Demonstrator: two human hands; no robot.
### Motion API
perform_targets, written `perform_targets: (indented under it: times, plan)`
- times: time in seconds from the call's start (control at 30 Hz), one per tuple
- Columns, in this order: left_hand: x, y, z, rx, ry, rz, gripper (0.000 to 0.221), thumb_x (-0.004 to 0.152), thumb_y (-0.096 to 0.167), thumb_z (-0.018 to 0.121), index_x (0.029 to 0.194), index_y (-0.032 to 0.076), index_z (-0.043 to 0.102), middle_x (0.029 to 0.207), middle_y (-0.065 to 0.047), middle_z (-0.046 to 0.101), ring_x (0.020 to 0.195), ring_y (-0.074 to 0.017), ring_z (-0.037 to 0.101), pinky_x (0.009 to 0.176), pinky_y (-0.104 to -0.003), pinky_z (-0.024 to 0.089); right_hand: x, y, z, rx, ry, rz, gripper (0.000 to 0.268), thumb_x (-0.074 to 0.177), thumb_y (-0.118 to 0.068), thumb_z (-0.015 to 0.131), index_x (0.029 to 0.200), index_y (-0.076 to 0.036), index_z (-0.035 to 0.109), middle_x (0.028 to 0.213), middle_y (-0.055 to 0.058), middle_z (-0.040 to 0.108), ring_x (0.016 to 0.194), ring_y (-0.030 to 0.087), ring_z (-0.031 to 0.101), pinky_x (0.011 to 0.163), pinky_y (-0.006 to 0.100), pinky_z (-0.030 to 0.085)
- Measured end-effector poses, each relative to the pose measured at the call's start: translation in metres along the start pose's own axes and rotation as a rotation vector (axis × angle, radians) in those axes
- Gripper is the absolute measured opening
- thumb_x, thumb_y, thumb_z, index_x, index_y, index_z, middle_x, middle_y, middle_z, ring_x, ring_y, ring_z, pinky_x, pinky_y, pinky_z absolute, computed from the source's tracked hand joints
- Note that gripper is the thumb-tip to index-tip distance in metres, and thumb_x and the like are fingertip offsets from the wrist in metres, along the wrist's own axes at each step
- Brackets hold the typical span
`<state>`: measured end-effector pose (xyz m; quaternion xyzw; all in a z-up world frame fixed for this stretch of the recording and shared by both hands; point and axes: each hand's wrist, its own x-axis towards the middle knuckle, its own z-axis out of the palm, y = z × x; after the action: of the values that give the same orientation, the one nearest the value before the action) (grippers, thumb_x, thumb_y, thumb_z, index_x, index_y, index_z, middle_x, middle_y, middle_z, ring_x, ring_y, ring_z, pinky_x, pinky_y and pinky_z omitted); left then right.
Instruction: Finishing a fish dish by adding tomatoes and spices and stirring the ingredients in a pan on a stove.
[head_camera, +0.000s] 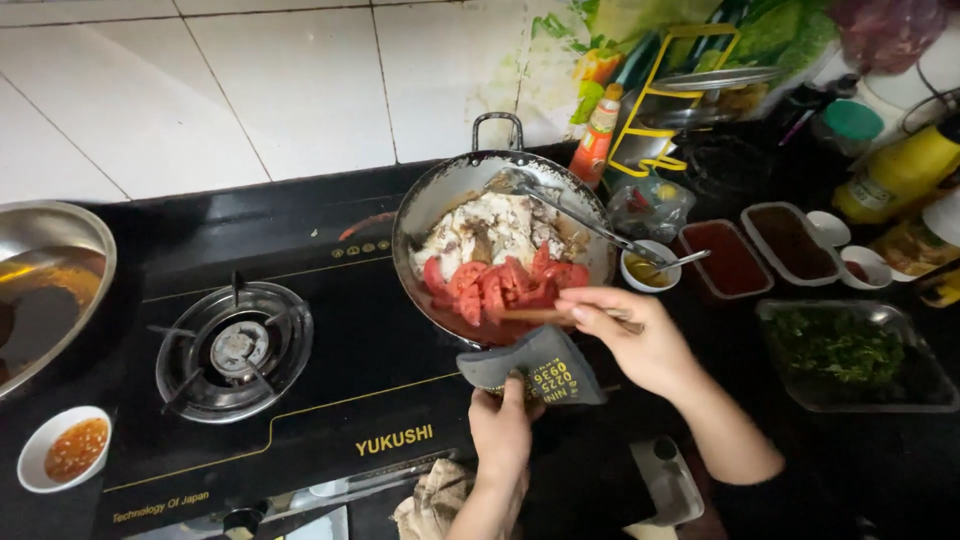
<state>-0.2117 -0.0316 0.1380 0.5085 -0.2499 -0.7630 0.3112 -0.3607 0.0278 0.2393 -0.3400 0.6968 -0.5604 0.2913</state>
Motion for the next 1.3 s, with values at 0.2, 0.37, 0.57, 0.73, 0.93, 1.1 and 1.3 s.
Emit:
perform_targets:
  times: [0.2, 0.37, 0.57, 0.73, 0.93, 1.1, 1.3]
  plan:
    - [0.01, 0.002, -0.013, 0.078, -0.03, 0.034, 0.023, 0.097, 0.017, 0.069, 0.107, -0.003, 0.065, 0.103, -0.019, 0.075, 0.087, -0.0245, 0.075, 0.07, -0.04, 0.07, -0.008, -0.041, -0.007, -0.101, 0.045, -0.183, 0.03, 0.098, -0.01, 0.065, 0.123, 0.001, 0.076, 0.124, 0.014, 0.081, 0.11, 0.019, 0.077, 0.093, 0.03, 0.065]
    - [0.001, 0.01, -0.012, 0.082, -0.05, 0.024, 0.025, 0.098, 0.018, 0.068, 0.11, -0.003, 0.065, 0.109, -0.018, 0.075, 0.099, -0.0236, 0.074, 0.079, -0.043, 0.072, 0.023, -0.016, 0.023, -0.251, -0.05, -0.315, 0.028, 0.101, -0.016, 0.064, 0.124, -0.007, 0.078, 0.128, 0.008, 0.08, 0.118, 0.017, 0.074, 0.106, 0.028, 0.054]
    - [-0.01, 0.022, -0.01, 0.137, -0.045, 0.007, 0.027, 0.098, 0.021, 0.067, 0.114, -0.001, 0.064, 0.11, -0.017, 0.075, 0.099, -0.0245, 0.075, 0.077, -0.039, 0.071, 0.02, -0.02, 0.017, -0.322, -0.144, -0.186, 0.029, 0.1, -0.017, 0.064, 0.123, -0.011, 0.079, 0.126, 0.003, 0.082, 0.116, 0.012, 0.075, 0.106, 0.026, 0.053]
    - [0.001, 0.011, -0.015, 0.162, -0.04, 0.018, 0.027, 0.098, 0.022, 0.069, 0.112, 0.001, 0.063, 0.108, -0.017, 0.073, 0.096, -0.0231, 0.074, 0.072, -0.037, 0.071, 0.014, -0.047, 0.011, -0.336, -0.094, -0.187, 0.03, 0.098, -0.02, 0.066, 0.123, -0.012, 0.08, 0.127, 0.003, 0.082, 0.12, 0.014, 0.075, 0.105, 0.028, 0.055]
    - [-0.005, 0.016, -0.011, 0.162, -0.043, 0.021, 0.028, 0.097, 0.024, 0.069, 0.111, 0.001, 0.062, 0.108, -0.016, 0.072, 0.097, -0.0226, 0.075, 0.072, -0.038, 0.071, 0.043, -0.018, 0.045, -0.279, -0.218, -0.493, 0.025, 0.102, -0.009, 0.062, 0.122, -0.006, 0.076, 0.126, 0.011, 0.078, 0.121, 0.022, 0.074, 0.112, 0.037, 0.055]
    - [-0.003, 0.013, -0.013, 0.129, -0.037, 0.023, 0.028, 0.097, 0.023, 0.071, 0.11, -0.001, 0.064, 0.097, -0.018, 0.071, 0.084, -0.0245, 0.074, 0.068, -0.038, 0.071, 0.046, -0.004, 0.037, -0.354, -0.27, -0.282, 0.031, 0.102, -0.019, 0.061, 0.128, -0.01, 0.075, 0.128, 0.006, 0.079, 0.12, 0.018, 0.075, 0.107, 0.032, 0.056]
    - [-0.012, 0.024, -0.011, 0.172, -0.04, -0.006, 0.03, 0.097, 0.026, 0.07, 0.114, 0.001, 0.065, 0.104, -0.016, 0.073, 0.093, -0.023, 0.075, 0.071, -0.036, 0.071, 0.034, -0.051, 0.036, -0.325, -0.189, -0.259, 0.028, 0.101, -0.02, 0.062, 0.124, -0.015, 0.078, 0.134, 0.004, 0.078, 0.126, 0.015, 0.071, 0.104, 0.03, 0.054]
